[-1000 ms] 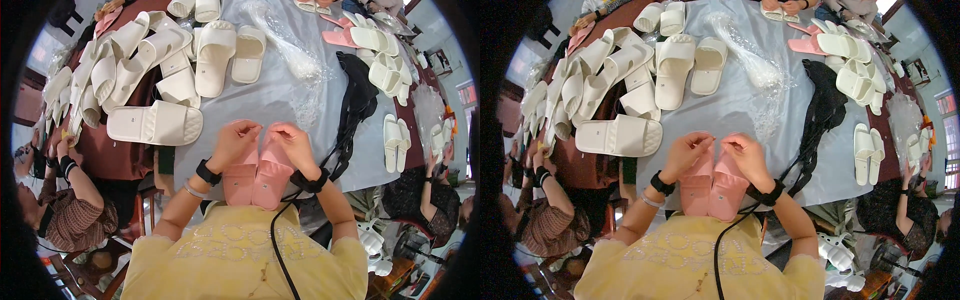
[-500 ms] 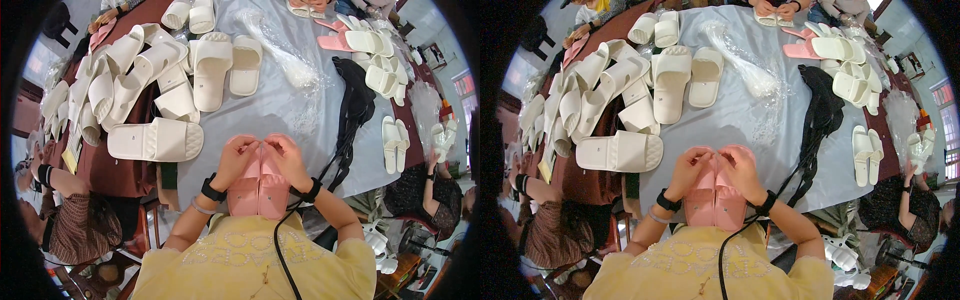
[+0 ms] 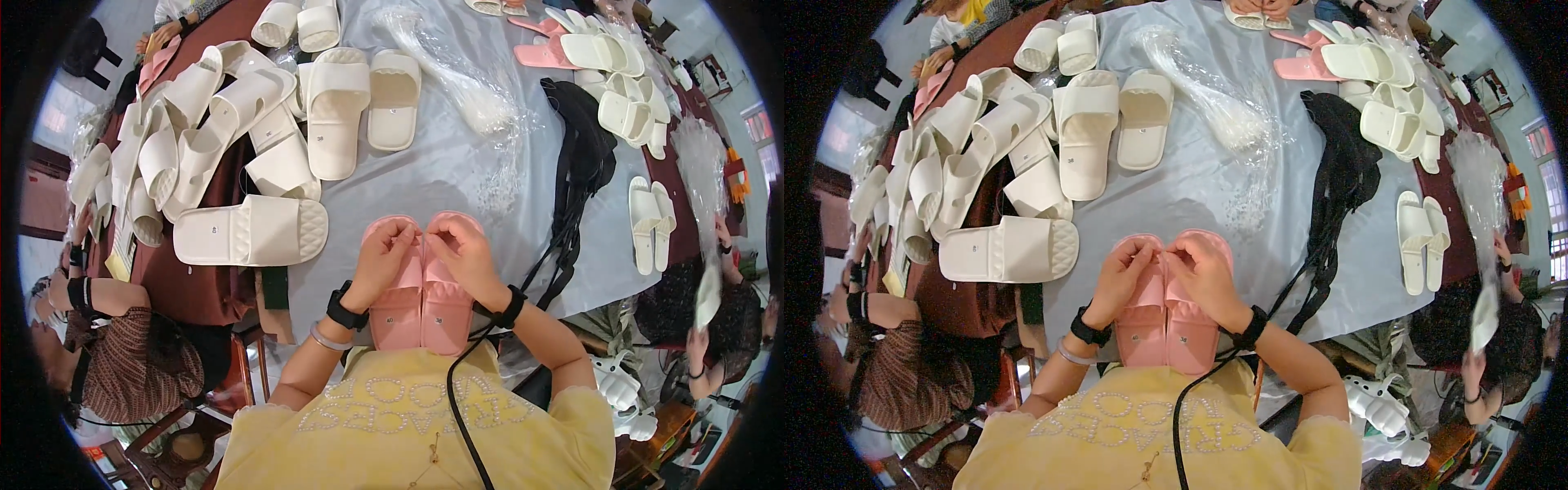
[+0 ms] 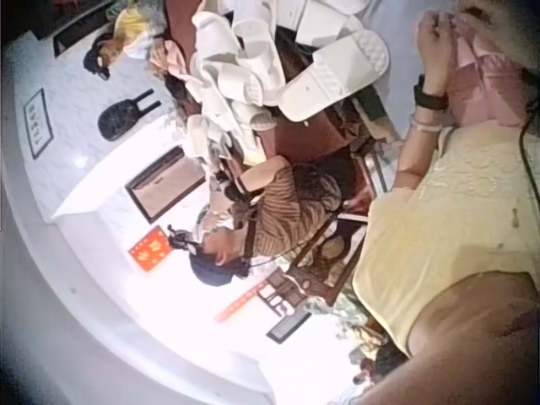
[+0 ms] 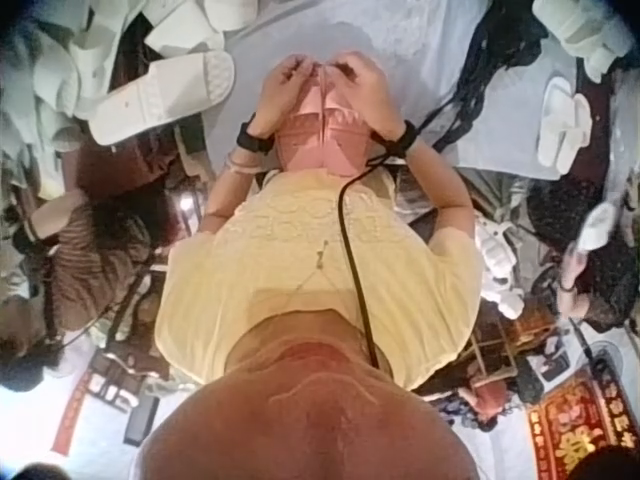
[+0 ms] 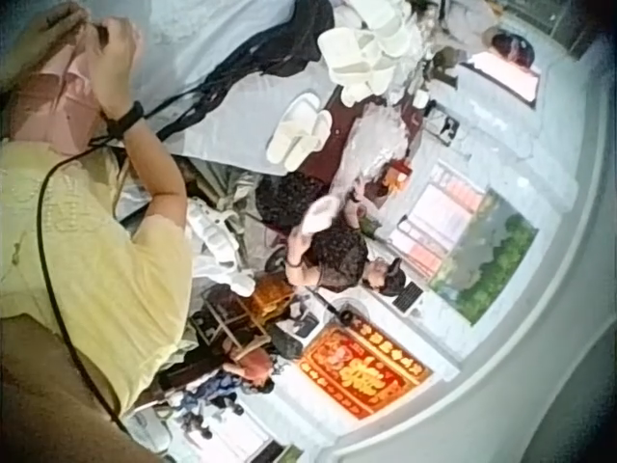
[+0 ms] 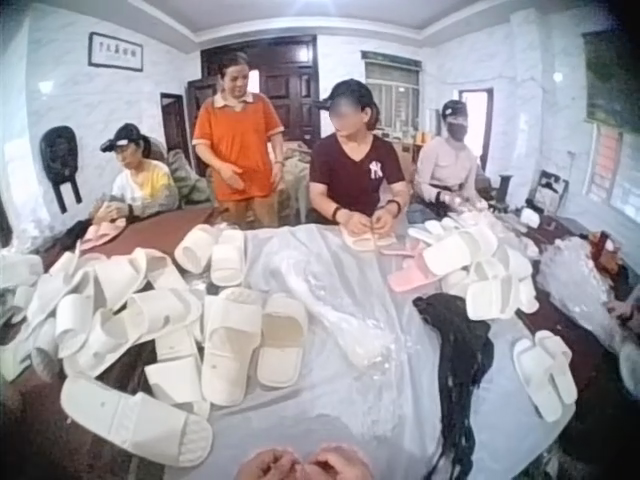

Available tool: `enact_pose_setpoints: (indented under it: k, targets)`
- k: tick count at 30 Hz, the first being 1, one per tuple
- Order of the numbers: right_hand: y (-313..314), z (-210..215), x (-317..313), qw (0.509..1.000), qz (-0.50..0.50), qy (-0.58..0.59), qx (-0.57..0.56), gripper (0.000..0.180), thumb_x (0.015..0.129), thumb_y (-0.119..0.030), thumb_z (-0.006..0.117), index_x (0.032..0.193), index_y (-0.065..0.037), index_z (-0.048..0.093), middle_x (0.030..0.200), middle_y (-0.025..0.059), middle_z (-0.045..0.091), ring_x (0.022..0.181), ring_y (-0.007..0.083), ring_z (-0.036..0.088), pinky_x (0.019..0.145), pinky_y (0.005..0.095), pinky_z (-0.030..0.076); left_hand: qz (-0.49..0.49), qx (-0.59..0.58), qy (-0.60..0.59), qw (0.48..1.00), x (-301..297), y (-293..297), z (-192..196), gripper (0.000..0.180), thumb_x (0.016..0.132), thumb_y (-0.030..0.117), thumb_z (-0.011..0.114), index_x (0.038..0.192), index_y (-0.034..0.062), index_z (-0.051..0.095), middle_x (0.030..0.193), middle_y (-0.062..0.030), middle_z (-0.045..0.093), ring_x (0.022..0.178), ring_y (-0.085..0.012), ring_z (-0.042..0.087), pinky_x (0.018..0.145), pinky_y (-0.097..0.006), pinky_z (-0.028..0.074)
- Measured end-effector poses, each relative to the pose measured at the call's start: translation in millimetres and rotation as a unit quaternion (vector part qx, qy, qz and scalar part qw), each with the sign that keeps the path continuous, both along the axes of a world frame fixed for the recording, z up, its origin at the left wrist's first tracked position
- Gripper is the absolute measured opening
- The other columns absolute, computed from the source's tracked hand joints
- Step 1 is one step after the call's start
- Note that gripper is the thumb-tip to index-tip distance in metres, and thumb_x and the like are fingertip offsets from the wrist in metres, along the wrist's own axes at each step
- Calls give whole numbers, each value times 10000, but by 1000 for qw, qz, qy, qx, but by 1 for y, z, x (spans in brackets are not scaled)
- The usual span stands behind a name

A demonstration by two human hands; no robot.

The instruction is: Inspecting, pairing, and organizing various colored foam slippers on a large assembly table.

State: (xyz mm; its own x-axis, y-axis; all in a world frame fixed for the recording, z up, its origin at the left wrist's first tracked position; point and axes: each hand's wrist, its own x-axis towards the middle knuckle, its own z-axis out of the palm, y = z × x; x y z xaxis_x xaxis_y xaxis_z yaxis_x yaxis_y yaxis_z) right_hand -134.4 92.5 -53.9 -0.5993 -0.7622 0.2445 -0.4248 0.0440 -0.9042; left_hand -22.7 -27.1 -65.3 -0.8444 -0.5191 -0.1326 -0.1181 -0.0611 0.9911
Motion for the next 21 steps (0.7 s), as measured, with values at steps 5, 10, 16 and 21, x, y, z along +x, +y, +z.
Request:
enact_pose_setpoints:
  k: [5,10,16,21]
  targets:
    - [-2,0,1,1000,-3,15,-2,115,783,-56,632,864,3,576,812,97,576,722,202,573,631,286,471,5,-29,-11,999,-1,0,2,203,910,158,504,942,-20,596,917,-62,591,839,-122,578,735,-242,461]
    - [-2,2,1,1000,-3,23,0,119,779,-56,634,858,6,573,807,97,576,719,203,574,627,286,470,7,-63,-22,998,-2,1,3,210,908,199,523,948,10,603,853,-6,589,766,-90,525,703,-236,436]
    - [0,5,1,1000,5,28,4,113,785,-66,620,852,11,572,797,115,567,730,238,569,651,312,462,-15,-212,-8,977,-2,1,8,155,868,133,553,850,-16,589,737,-79,555,651,-139,513,594,-270,419]
    - [1,8,0,989,22,138,40,129,800,-131,597,854,-14,604,844,133,572,794,294,549,732,365,430,-16,-252,19,967,-2,1,11,187,817,99,536,670,-1,478,603,-137,426,558,-261,437,524,-355,341]
